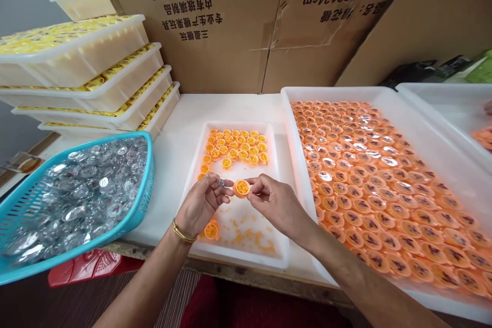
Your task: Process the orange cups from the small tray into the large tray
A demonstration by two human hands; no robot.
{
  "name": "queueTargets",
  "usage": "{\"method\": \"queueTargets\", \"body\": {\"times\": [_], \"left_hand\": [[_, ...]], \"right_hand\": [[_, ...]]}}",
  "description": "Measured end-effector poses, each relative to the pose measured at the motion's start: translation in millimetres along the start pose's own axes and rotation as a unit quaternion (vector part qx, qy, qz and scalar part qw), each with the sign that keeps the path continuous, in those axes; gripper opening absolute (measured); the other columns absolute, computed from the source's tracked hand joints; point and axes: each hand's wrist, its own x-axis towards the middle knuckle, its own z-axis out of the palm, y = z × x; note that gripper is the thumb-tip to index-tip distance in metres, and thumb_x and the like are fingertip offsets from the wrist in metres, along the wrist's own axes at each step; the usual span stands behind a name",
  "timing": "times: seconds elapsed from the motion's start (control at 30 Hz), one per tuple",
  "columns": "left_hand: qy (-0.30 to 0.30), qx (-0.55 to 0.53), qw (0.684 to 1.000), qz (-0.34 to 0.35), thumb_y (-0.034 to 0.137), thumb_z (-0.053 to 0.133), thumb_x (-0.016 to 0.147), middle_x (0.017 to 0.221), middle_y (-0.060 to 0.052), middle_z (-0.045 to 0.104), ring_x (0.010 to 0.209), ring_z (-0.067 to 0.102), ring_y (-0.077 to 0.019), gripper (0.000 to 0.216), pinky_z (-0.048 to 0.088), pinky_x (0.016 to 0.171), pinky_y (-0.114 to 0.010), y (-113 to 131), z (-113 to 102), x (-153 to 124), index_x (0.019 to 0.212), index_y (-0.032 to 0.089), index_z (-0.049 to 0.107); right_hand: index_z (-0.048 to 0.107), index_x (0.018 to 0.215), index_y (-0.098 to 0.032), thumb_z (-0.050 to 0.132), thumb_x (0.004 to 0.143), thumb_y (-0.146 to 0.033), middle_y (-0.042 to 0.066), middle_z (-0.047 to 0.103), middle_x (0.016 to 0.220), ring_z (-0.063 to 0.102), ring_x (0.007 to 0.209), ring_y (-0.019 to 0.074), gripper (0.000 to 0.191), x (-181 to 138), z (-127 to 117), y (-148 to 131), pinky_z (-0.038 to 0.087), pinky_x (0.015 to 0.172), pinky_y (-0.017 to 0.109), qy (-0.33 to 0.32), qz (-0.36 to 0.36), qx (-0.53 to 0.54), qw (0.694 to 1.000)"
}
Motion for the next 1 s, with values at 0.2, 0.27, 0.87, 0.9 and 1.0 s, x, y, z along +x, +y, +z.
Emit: {"method": "queueTargets", "body": {"times": [0.2,0.27,0.87,0.9,1.0], "left_hand": [[0.008,0.030,0.999,0.018,0.017,0.059,0.084,0.083,-0.007,0.070,0.071,0.066,-0.0109,0.007,0.054,0.066,-0.018,-6.6,2.9,-3.9,0.085,0.011,0.063],[0.017,0.024,0.999,0.014,0.015,0.060,0.083,0.086,-0.008,0.071,0.075,0.067,-0.0114,0.011,0.055,0.072,-0.019,-8.1,3.8,-5.6,0.090,0.009,0.065],[-0.013,0.194,0.973,0.127,0.016,0.059,0.084,0.091,-0.003,0.066,0.085,0.065,-0.0147,0.036,0.051,0.068,-0.023,-17.5,-0.8,-16.0,0.120,0.021,0.055],[-0.006,0.235,0.961,0.148,0.017,0.058,0.085,0.091,-0.003,0.066,0.086,0.066,-0.0156,0.036,0.053,0.070,-0.025,-18.1,-1.0,-16.1,0.120,0.022,0.054],[0.028,0.319,0.929,0.187,0.021,0.058,0.085,0.090,-0.004,0.068,0.088,0.066,-0.0183,0.027,0.056,0.075,-0.032,-20.3,-1.0,-16.7,0.112,0.020,0.056]], "right_hand": [[0.052,0.068,-0.020,0.057,0.074,-0.016,0.009,0.068,0.096,0.066,0.097,0.0208,0.008,-4.7,-7.1,9.7,0.053,0.075,0.031,0.021,0.010,0.023,0.999],[0.052,0.068,-0.020,0.057,0.075,-0.017,0.008,0.069,0.095,0.066,0.098,0.0206,0.009,-5.3,-8.6,11.7,0.053,0.076,0.031,0.024,0.003,0.020,1.000],[0.050,0.069,-0.020,0.057,0.074,-0.012,0.010,0.068,0.099,0.063,0.106,0.0206,0.011,-6.1,-7.6,7.9,0.053,0.071,0.027,0.020,0.003,0.005,1.000],[0.050,0.069,-0.020,0.056,0.074,-0.012,0.010,0.068,0.099,0.063,0.107,0.0203,0.011,-6.0,-7.4,7.4,0.053,0.072,0.027,0.020,0.004,0.005,1.000],[0.050,0.069,-0.020,0.055,0.074,-0.011,0.010,0.069,0.097,0.062,0.108,0.0200,0.011,-5.9,-6.8,6.0,0.053,0.072,0.026,0.014,0.007,0.007,1.000]]}}
